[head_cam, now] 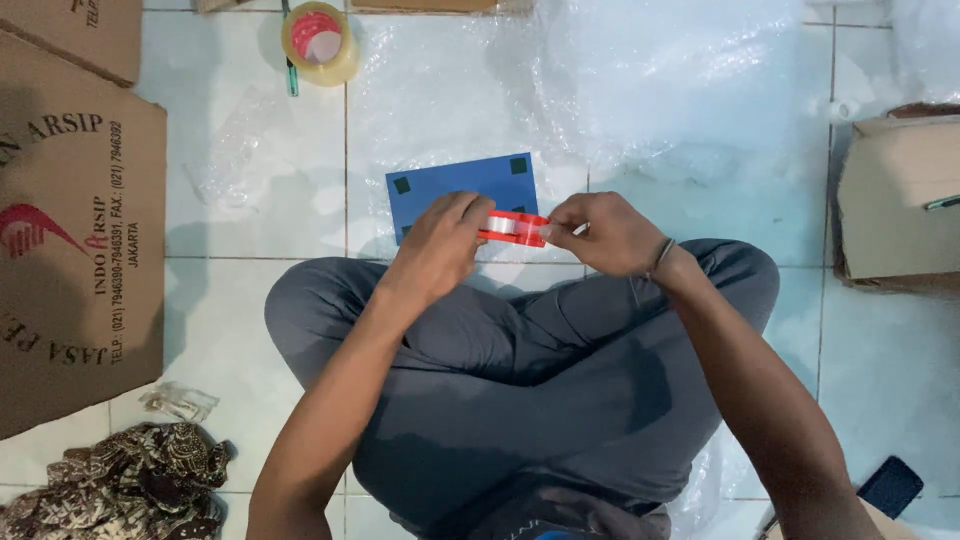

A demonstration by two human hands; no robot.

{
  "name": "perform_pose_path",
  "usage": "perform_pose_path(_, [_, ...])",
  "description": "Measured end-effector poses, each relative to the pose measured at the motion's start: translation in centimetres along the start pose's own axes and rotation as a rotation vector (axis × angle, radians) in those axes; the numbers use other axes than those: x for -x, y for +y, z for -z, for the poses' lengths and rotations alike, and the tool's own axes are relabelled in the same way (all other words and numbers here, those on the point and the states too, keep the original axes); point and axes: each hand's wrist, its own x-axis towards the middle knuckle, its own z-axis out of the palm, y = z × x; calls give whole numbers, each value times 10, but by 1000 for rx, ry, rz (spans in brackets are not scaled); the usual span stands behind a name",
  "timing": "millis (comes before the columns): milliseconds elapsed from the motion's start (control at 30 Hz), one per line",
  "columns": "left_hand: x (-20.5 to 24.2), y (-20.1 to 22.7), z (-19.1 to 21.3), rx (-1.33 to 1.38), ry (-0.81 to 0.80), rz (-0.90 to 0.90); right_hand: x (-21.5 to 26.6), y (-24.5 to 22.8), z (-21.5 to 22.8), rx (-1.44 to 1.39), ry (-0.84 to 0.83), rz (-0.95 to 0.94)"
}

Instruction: The person wraps a blue rectangular item in bubble wrap, secures it with tape, then assembles a small cardboard box, places the wrapped item inside, and tapes the box shut.

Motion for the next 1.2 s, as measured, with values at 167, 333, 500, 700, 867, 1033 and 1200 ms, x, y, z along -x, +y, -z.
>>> perform_pose_path(167, [-3,0,11,96,35,-6,1,24,2,-109,0,-95])
perform_pose_path(333, [-3,1,18,173,35,2,1,37,-1,-229,0,-39])
perform_pose_path(500, [-2,1,18,166,24,4,5,42,0,-281,16,-42])
perform_pose_path(700, [-1,-6,19,196,54,43,19,43,4,-311,41,-71])
perform_pose_path(867, [-2,-1,20,234,46,40,21,55,-1,-291,5,-93])
perform_pose_path(1033, [-2,-3,19,267,13,55,18,62,-8,-317,0,-93])
perform_pose_path(1200, [-3,1,27,308,-5,54,17,75,-17,-418,57,-123])
